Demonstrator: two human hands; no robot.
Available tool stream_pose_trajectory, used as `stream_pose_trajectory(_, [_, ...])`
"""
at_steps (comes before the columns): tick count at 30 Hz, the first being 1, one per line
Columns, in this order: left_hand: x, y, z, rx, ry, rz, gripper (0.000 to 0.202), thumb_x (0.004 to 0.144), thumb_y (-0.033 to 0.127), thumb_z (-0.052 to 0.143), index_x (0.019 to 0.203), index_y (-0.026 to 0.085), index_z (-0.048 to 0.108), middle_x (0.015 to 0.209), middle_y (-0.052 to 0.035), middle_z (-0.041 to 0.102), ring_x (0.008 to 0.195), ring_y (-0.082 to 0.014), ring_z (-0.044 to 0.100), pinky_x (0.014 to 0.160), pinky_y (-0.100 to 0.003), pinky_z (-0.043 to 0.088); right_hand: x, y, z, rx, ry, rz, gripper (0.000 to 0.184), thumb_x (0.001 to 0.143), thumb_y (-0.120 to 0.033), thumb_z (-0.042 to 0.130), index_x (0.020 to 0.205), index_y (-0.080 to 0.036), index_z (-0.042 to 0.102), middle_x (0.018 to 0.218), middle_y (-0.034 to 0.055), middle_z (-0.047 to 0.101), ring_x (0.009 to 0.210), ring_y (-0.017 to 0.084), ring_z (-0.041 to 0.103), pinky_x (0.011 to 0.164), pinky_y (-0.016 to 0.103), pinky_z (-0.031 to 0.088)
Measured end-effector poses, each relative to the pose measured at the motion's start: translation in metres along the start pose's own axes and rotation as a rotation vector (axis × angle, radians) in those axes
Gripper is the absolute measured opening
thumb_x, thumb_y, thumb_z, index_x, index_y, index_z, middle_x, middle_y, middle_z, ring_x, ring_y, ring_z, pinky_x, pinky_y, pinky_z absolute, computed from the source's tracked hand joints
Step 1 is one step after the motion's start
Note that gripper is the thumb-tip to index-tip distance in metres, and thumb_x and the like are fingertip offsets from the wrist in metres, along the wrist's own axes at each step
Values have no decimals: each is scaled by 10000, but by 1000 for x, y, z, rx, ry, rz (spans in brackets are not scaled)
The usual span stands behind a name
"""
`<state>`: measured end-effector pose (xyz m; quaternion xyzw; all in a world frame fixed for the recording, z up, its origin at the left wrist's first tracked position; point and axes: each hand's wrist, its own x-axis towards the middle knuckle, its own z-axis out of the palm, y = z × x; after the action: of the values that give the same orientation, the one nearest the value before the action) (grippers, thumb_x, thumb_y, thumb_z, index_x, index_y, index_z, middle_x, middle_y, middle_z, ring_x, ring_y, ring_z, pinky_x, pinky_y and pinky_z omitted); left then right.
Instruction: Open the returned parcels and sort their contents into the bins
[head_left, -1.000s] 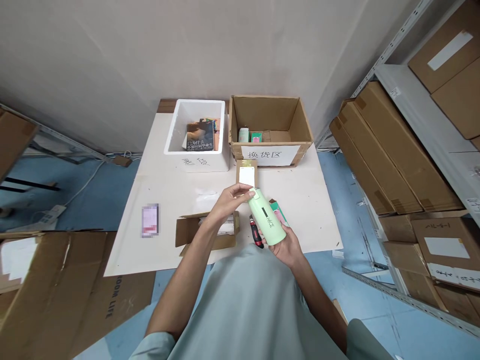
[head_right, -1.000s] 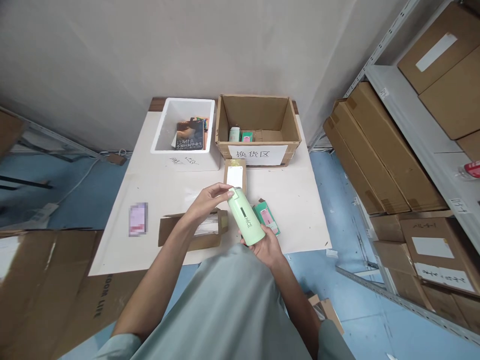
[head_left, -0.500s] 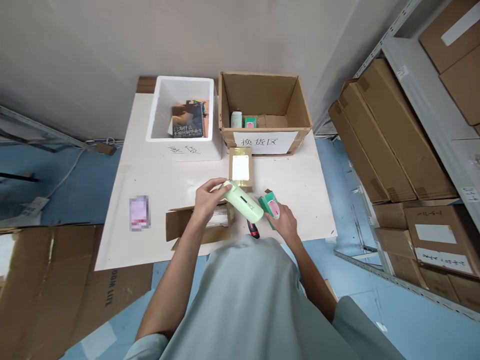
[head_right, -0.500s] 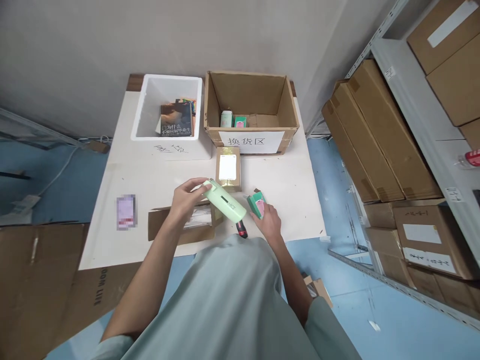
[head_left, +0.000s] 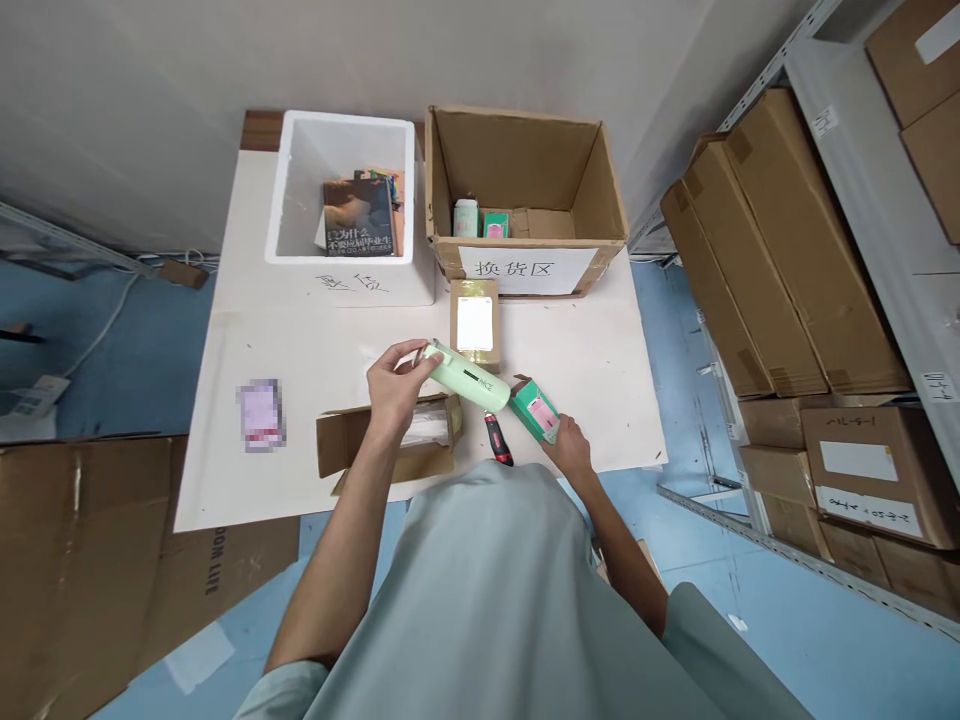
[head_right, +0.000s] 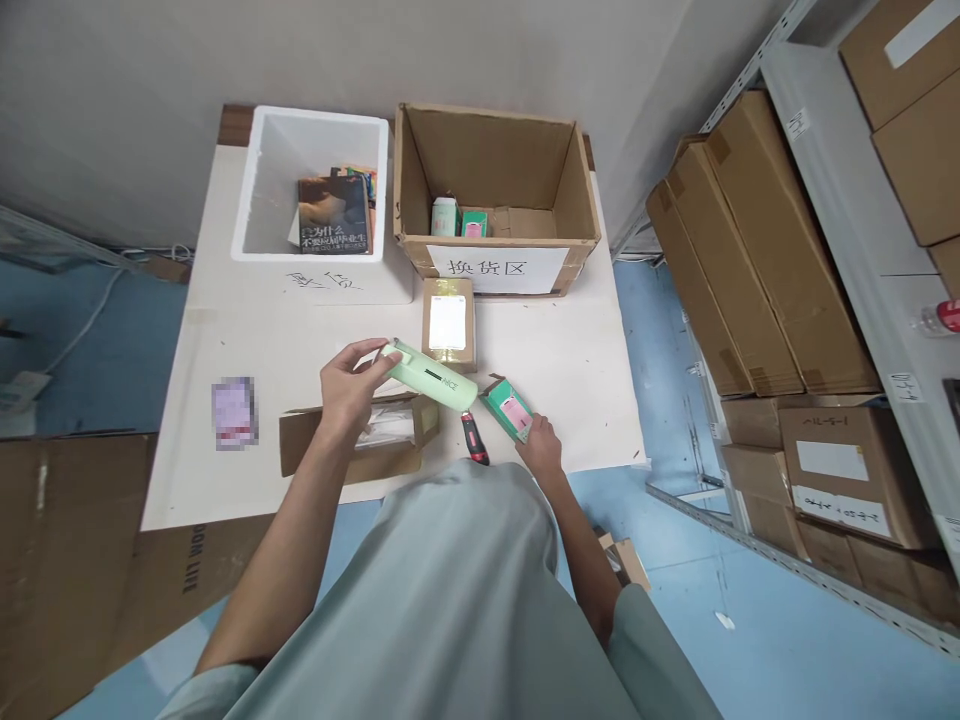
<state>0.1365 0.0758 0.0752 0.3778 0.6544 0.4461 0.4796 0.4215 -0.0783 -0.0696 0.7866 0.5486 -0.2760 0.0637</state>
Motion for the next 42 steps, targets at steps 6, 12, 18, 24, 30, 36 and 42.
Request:
stream_pose_trajectory(6, [6, 1, 12, 20, -35, 66, 525, 647, 472, 919, 1081, 199, 809, 1159, -87, 801, 1004, -245, 728, 842, -327, 567, -13, 19, 4, 78, 33, -117, 464, 1064, -234, 581, 1515, -168, 491, 1424, 156, 666, 1320, 275, 645, 988, 343, 566])
stream_pose_trajectory(12, [0, -7, 20, 39, -82, 71, 462, 628, 408, 909, 1031, 202, 819, 1120, -92, 804, 956, -240, 716, 789, -313, 545, -7, 5, 12, 44, 132, -106, 633, 1049, -139, 457, 1675, -88, 377, 1603, 250, 563, 1459, 334, 563, 1170, 451, 500])
stream_pose_trajectory(18, [-2, -12, 14, 58, -58, 70, 464, 629, 417, 900, 1028, 199, 811, 1084, -80, 802, 923, -232, 715, 787, -318, 554, 30, -18, 19, 39, 180, -100, 1027, 936, -453, 808, 1697, -12, 278, 1657, 369, 475, 1586, 466, 412, 1282, 589, 346])
stream_pose_trajectory(24, [-3, -4, 11, 47, -39, 110, 461, 647, 416, 906, 1046, 203, 817, 1159, -94, 801, 960, -236, 721, 816, -320, 559, 61, -37, 17, 56, 58, 12, 843, 886, -283, 847, 1571, -57, 410, 1410, 275, 661, 1300, 355, 656, 1084, 433, 517])
stream_pose_trajectory(30, [-2, 3, -3, 60, 28, 65, 479, 640, 445, 914, 1051, 215, 824, 1077, -74, 804, 964, -247, 713, 799, -325, 552, 34, -21, 11, 134, 61, -189, 641, 934, -295, 814, 1464, -145, 487, 1374, 173, 686, 1267, 299, 674, 1044, 381, 551])
stream_pose_trajectory(36, [-4, 2, -3, 52, -12, 68, 476, 643, 433, 913, 1052, 208, 822, 1074, -76, 808, 983, -255, 723, 835, -334, 556, 0, -4, 4, 241, 118, -341, 691, 912, -299, 813, 1502, -170, 477, 1355, 160, 695, 1264, 325, 678, 1031, 435, 578])
stream_pose_trajectory(42, [-11, 2, 11, 24, -70, 97, 495, 616, 426, 908, 1037, 186, 810, 1133, -95, 816, 1008, -262, 733, 854, -348, 577, -11, -3, -5, 324, 138, -388, 735, 870, -295, 838, 1510, -197, 491, 1344, 154, 704, 1247, 345, 695, 1026, 470, 590])
